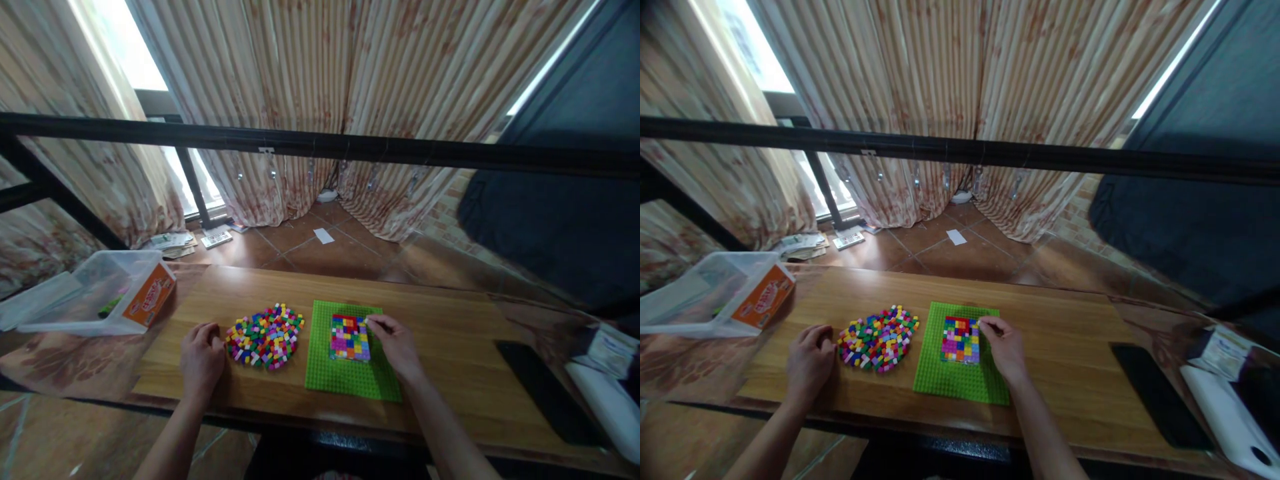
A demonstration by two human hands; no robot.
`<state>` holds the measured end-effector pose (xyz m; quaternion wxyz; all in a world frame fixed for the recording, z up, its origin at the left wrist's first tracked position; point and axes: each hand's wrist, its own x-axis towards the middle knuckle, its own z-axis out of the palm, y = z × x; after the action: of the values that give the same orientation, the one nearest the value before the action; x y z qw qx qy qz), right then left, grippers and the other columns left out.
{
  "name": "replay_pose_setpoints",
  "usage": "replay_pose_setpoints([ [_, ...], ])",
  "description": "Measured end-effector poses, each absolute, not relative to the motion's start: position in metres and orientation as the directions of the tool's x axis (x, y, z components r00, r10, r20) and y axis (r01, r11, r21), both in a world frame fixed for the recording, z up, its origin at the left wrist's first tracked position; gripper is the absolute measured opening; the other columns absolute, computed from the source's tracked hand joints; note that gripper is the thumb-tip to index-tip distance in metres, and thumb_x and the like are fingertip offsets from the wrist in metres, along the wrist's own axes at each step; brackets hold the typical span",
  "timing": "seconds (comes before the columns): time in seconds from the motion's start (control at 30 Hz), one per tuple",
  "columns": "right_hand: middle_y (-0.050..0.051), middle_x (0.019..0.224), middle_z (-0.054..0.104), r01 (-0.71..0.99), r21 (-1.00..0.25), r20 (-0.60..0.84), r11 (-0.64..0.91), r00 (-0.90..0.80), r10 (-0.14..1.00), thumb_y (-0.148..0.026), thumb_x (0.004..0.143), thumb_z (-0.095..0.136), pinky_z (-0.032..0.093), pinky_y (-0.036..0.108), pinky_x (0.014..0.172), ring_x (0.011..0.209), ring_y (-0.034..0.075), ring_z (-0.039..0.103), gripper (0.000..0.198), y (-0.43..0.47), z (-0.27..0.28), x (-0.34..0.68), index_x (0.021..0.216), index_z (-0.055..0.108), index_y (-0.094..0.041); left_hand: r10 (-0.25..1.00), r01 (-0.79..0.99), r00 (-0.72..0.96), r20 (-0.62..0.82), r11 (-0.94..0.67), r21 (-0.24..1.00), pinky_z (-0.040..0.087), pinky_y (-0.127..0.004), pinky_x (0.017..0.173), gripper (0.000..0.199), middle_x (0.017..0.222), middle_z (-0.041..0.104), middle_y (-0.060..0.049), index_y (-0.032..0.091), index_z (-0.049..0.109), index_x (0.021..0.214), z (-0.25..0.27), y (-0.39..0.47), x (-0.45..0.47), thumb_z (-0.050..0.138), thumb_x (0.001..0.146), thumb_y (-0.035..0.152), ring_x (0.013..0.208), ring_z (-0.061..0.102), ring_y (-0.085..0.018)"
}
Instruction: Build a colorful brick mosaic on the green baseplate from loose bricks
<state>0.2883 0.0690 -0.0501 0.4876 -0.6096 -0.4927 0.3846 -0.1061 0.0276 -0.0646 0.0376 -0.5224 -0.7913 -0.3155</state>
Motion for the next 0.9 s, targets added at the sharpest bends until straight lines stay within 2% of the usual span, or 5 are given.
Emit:
replay_pose_setpoints([
  [0.4,0.005,0.082,0.075,0.197,-0.977,-0.049,-0.078,0.147,0.988,-0.050,0.066,0.071,0.054,0.035,0.069,0.073,0.021,0.067,0.033,0.0776,-0.0545,0.2904,0.081,0.075,-0.021,0.801,0.845,-0.470,0.371,0.288,0.450,0.047,-0.041,0.094,0.029,0.103,0.066,-0.012,0.015,0.068,0.090,-0.0629,0.0275,-0.1047,0.044,0.079,0.025,0.101,0.057,-0.028],
  [0.6,0.005,0.083,0.075,0.243,-0.968,-0.034,-0.069,0.146,0.989,-0.045,0.066,0.071,0.053,0.037,0.076,0.077,0.021,0.068,0.027,0.0780,-0.0498,0.2917,0.079,0.075,-0.022,0.807,0.858,-0.449,0.384,0.271,0.436,0.048,-0.041,0.093,0.028,0.102,0.066,-0.012,0.014,0.067,0.091,-0.0645,0.0273,-0.1061,0.043,0.080,0.024,0.099,0.058,-0.027],
  [0.9,0.005,0.083,0.076,0.308,-0.951,0.031,0.001,0.092,0.995,-0.045,0.070,0.068,0.055,0.037,0.076,0.079,0.022,0.069,0.025,0.0768,-0.0471,0.2886,0.078,0.076,-0.023,0.810,0.867,-0.435,0.393,0.259,0.426,0.049,-0.041,0.092,0.028,0.102,0.066,-0.012,0.015,0.067,0.093,-0.0685,0.0272,-0.1078,0.044,0.080,0.023,0.098,0.059,-0.027],
])
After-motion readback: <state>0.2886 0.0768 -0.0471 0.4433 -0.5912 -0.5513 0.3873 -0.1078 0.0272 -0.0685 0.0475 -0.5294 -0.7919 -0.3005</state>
